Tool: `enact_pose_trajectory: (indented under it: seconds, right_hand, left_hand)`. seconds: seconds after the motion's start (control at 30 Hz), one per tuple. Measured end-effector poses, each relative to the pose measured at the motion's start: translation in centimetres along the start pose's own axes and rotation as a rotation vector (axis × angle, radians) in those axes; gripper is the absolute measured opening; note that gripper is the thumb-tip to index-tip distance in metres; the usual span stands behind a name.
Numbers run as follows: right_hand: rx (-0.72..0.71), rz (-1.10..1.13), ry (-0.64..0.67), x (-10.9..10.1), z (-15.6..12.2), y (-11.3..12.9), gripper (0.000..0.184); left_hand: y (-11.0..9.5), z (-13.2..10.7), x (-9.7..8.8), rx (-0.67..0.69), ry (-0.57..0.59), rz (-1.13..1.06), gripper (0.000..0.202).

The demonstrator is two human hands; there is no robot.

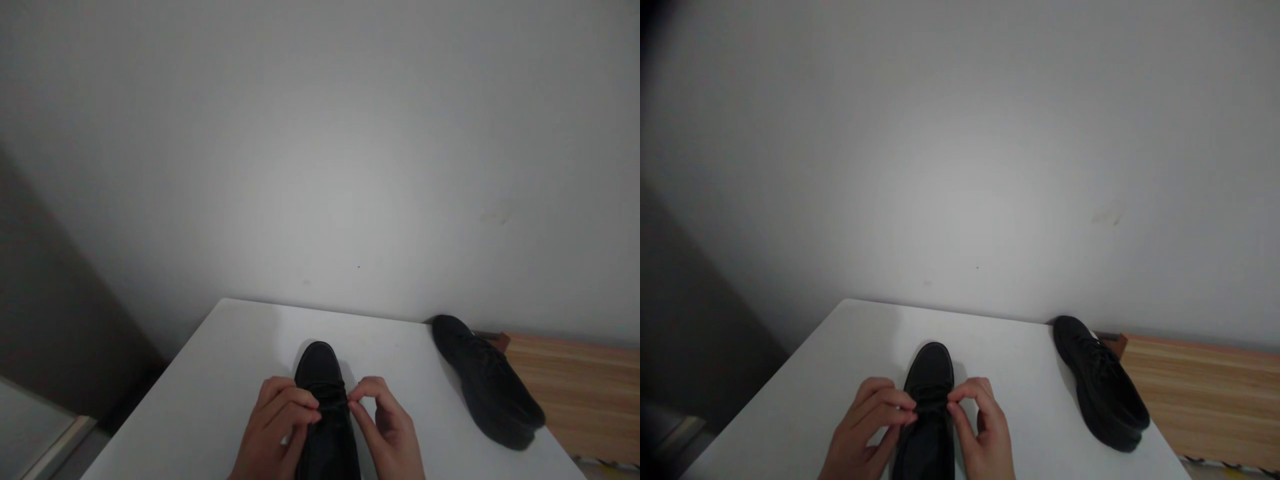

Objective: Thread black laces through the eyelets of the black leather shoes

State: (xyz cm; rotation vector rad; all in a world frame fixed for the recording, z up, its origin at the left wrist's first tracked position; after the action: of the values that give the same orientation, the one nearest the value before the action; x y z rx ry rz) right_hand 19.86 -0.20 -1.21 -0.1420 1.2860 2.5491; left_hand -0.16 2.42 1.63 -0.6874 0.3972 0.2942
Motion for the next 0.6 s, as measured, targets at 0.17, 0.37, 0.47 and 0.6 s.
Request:
enact_pose_trajectory:
  seconds: [0.17, 0.37, 0.47, 0.6]
  right_hand:
    - [0.144, 0.055, -0.125, -0.4, -1.0, -0.5, 0.019]
    - [0.239, 0.199, -0.200, 0.0, -1.8, -0.6, 0.023]
    - [0.264, 0.318, -0.195, 0.3, -2.3, -1.3, 0.020]
    - [0.238, 0.385, -0.210, 0.5, -2.5, -1.8, 0.017]
  left_hand:
    - [1.7, -1.7, 0.2, -0.211, 0.052, -0.153, 0.021]
    - [2.4, -3.0, 1.6, -0.487, 0.153, -0.378, 0.010]
    - [2.0, -2.5, 2.2, -0.623, 0.165, -0.568, 0.010]
    - [1.1, -1.3, 2.6, -0.721, 0.156, -0.661, 0.014]
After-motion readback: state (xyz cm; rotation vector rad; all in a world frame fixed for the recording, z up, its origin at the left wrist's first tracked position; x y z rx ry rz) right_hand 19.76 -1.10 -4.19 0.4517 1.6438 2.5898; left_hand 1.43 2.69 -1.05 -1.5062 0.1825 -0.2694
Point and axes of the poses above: each hand's wrist, its own z-axis towards the middle knuckle, its own x-axis out of the palm, y = z × x, the point moved 2 cm from there along z, towards the middle knuckle, and after that the axes turned 13 degrees about -x, right-handed, at the moved point
